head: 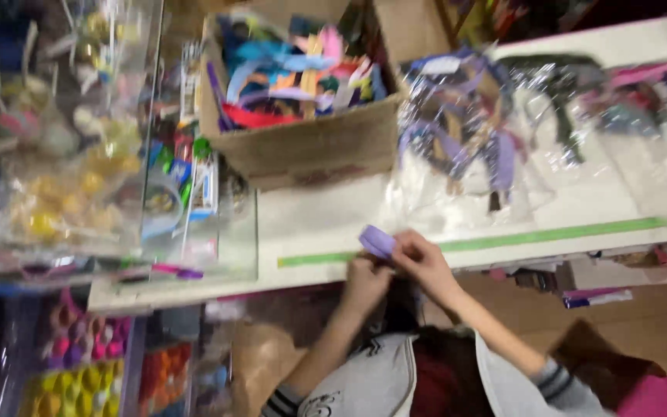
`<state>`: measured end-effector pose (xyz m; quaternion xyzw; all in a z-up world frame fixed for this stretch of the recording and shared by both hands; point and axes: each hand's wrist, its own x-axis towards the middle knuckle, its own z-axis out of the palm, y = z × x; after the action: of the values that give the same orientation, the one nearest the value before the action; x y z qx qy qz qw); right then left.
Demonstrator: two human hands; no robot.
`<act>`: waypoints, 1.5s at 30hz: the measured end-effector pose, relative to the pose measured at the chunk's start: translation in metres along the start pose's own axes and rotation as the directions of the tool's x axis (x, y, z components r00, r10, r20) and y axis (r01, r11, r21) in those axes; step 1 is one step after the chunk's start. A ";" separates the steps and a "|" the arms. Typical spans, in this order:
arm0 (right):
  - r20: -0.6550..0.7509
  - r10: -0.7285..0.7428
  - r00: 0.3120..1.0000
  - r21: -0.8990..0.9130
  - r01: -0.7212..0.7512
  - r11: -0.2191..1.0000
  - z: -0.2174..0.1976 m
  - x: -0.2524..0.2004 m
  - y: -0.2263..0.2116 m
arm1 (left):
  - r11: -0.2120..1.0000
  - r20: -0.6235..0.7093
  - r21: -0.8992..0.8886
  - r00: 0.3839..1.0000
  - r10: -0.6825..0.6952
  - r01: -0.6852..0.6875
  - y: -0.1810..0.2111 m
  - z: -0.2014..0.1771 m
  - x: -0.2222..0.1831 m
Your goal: The person picks up various zippers from a cardboard box, one at a time, and measures their length against a ruler fixed to the counter. The person handles several different zippers, including black, purple, beige, and blue ones, laying each flat along the ruler and then returning it to the box or placing it aside.
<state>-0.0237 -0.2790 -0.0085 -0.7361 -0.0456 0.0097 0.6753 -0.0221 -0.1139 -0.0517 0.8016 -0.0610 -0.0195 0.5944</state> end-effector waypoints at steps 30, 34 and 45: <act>-0.290 -0.382 0.878 -0.282 0.303 0.910 -0.081 0.203 -0.057 | 0.657 0.016 0.457 0.744 0.668 -0.599 0.103 0.037 0.082; -0.316 -0.210 0.925 -0.432 0.057 0.900 -0.067 0.109 -0.122 | 0.646 0.031 0.437 0.728 0.685 -0.626 0.119 0.021 0.077; -0.016 0.289 0.957 -0.574 -0.245 0.781 -0.104 0.012 -0.154 | 0.607 -0.129 0.408 0.615 0.778 -0.682 0.151 -0.088 0.081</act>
<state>-0.0117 -0.3679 0.1540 -0.9021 0.0337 0.1179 0.4138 0.0565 -0.0831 0.1219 0.7823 -0.2999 0.3568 0.4132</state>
